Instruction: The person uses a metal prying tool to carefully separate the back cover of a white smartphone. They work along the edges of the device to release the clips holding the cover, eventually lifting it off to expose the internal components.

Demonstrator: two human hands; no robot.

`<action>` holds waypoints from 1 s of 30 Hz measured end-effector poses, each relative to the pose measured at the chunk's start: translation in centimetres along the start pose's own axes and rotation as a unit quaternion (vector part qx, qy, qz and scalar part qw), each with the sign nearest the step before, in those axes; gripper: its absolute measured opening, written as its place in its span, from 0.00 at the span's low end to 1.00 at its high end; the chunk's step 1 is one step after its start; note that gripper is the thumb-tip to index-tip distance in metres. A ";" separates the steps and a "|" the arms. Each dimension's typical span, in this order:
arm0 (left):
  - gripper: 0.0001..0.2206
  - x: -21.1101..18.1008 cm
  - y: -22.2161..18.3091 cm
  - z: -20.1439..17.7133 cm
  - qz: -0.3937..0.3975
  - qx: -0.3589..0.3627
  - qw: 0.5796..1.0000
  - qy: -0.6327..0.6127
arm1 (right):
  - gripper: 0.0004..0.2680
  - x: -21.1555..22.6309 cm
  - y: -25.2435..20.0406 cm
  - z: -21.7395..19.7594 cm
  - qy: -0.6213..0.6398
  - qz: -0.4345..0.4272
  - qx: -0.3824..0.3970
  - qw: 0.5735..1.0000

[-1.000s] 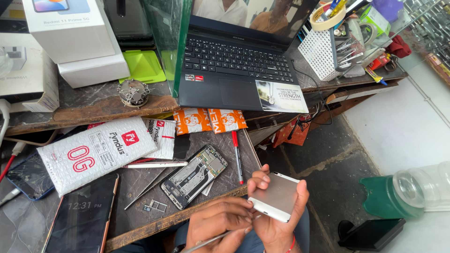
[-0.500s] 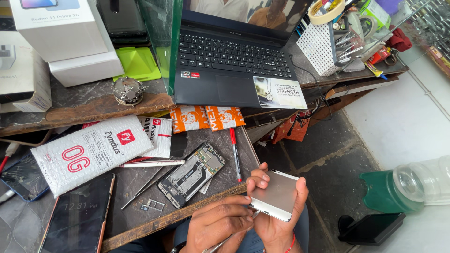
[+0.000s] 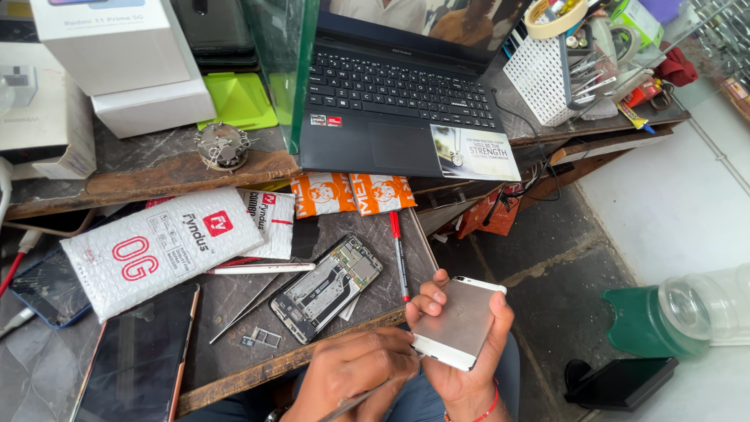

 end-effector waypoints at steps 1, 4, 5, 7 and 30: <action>0.08 0.0 0.0 0.0 -0.001 -0.009 1.000 0.015 | 0.25 0.0 0.1 -0.1 -0.001 -0.001 -0.003 1.000; 0.08 -0.3 0.1 0.2 0.007 -0.044 0.997 0.058 | 0.24 0.1 0.4 -0.5 -0.008 -0.008 -0.022 1.000; 0.09 -0.4 0.0 0.2 0.016 -0.060 0.995 0.072 | 0.24 0.2 0.5 -0.8 -0.012 -0.012 -0.035 0.999; 0.09 -0.6 -0.1 0.6 0.040 -0.089 0.990 0.101 | 0.24 0.2 0.5 -1.1 -0.007 -0.016 -0.046 0.999; 0.11 0.4 -0.2 1.7 0.002 -0.010 1.000 0.010 | 0.29 2.6 -1.4 0.2 -0.179 -0.154 0.064 0.970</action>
Point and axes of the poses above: each hand's wrist, its own y-axis towards the middle knuckle, its own z-axis out of the palm, x = y × z, the point moved 8 cm from there along y, towards the middle knuckle, and after that the axes turned 7 degrees about -y, right-handed, at the moved point
